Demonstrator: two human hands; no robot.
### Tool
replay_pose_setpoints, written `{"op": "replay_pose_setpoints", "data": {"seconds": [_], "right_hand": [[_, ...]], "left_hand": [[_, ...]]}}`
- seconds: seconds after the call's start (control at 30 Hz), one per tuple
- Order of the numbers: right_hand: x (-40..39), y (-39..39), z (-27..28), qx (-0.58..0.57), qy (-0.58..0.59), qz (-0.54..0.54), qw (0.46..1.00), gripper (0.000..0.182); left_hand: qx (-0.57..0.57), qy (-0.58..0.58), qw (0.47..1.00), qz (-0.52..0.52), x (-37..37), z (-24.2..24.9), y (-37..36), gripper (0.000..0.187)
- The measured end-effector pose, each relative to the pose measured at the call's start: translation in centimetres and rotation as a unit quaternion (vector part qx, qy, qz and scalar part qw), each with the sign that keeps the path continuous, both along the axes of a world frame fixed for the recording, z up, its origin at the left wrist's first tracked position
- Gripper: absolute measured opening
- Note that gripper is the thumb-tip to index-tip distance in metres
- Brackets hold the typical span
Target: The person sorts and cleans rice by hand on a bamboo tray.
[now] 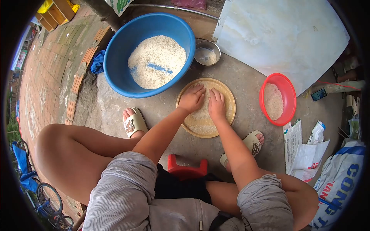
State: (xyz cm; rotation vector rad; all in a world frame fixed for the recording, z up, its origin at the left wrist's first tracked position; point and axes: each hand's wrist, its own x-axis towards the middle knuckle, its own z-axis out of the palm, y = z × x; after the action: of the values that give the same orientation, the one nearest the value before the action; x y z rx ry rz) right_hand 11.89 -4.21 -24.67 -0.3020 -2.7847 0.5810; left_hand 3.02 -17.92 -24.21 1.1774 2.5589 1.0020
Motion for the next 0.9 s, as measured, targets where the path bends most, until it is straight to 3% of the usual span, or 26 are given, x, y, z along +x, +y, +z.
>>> {"op": "replay_pose_setpoints", "data": {"seconds": [0.07, 0.13, 0.17, 0.23, 0.27, 0.33, 0.37, 0.4, 0.43, 0.47, 0.53, 0.6, 0.67, 0.77, 0.9], "right_hand": [[-0.3, -0.2, 0.1, -0.044, -0.05, 0.025, 0.997, 0.027], [-0.6, 0.4, -0.6, -0.044, -0.048, 0.024, 0.998, 0.021], [-0.8, 0.6, -1.0, -0.046, -0.049, 0.023, 0.997, 0.017], [-1.3, 0.4, -0.4, -0.071, -0.005, 0.011, 0.997, 0.012], [-1.6, 0.3, -0.1, -0.097, 0.036, -0.002, 0.995, 0.008], [-2.6, -0.4, 0.4, -0.159, 0.064, -0.045, 0.984, 0.008], [-3.2, -0.9, 0.6, -0.22, 0.088, -0.089, 0.967, 0.009], [-3.7, -1.5, 1.1, -0.219, 0.087, -0.085, 0.968, 0.009], [-4.2, -2.0, 2.1, -0.288, 0.084, -0.016, 0.954, 0.01], [-4.6, -2.5, 3.2, -0.352, 0.077, 0.053, 0.931, 0.012], [-5.2, -2.6, 4.3, -0.322, 0.06, 0.086, 0.941, 0.015], [-5.4, -2.4, 5.1, -0.366, 0.133, -0.033, 0.92, 0.013], [-5.0, -1.1, 4.3, -0.322, 0.122, -0.077, 0.936, 0.015], [-3.4, 0.6, 2.5, -0.102, 0.059, 0.116, 0.986, 0.02], [-2.4, 0.7, 0.0, -0.116, 0.032, 0.111, 0.986, 0.018]], "left_hand": [[0.037, 0.057, 0.997, 0.029, -0.5, 1.2, 0.6, 0.03], [-0.065, -0.146, 0.981, 0.112, -1.1, 3.5, 1.3, 0.029], [-0.064, -0.142, 0.981, 0.114, -1.5, 3.5, 1.6, 0.029], [0.083, -0.296, 0.922, 0.237, -2.0, 2.2, 2.0, 0.032], [0.084, -0.293, 0.922, 0.239, -2.1, 1.8, 2.3, 0.032], [0.28, -0.547, 0.737, 0.281, -2.3, 1.9, 2.6, 0.037], [0.282, -0.546, 0.737, 0.282, -2.5, 1.9, 2.5, 0.037], [0.298, -0.619, 0.671, 0.278, -2.6, 2.0, 2.3, 0.038], [0.312, -0.687, 0.598, 0.271, -2.6, 2.0, 2.2, 0.038], [0.317, -0.688, 0.594, 0.272, -2.8, 2.0, 2.1, 0.038], [0.348, -0.734, 0.553, 0.185, -3.0, 2.2, 1.5, 0.039], [0.339, -0.725, 0.565, 0.201, -3.5, 1.7, 0.9, 0.039], [0.325, -0.709, 0.569, 0.262, -4.0, 0.6, 0.1, 0.041], [0.335, -0.702, 0.562, 0.282, -4.4, -1.7, -0.8, 0.043], [0.316, -0.694, 0.573, 0.301, -3.9, -1.1, -0.9, 0.044]]}}
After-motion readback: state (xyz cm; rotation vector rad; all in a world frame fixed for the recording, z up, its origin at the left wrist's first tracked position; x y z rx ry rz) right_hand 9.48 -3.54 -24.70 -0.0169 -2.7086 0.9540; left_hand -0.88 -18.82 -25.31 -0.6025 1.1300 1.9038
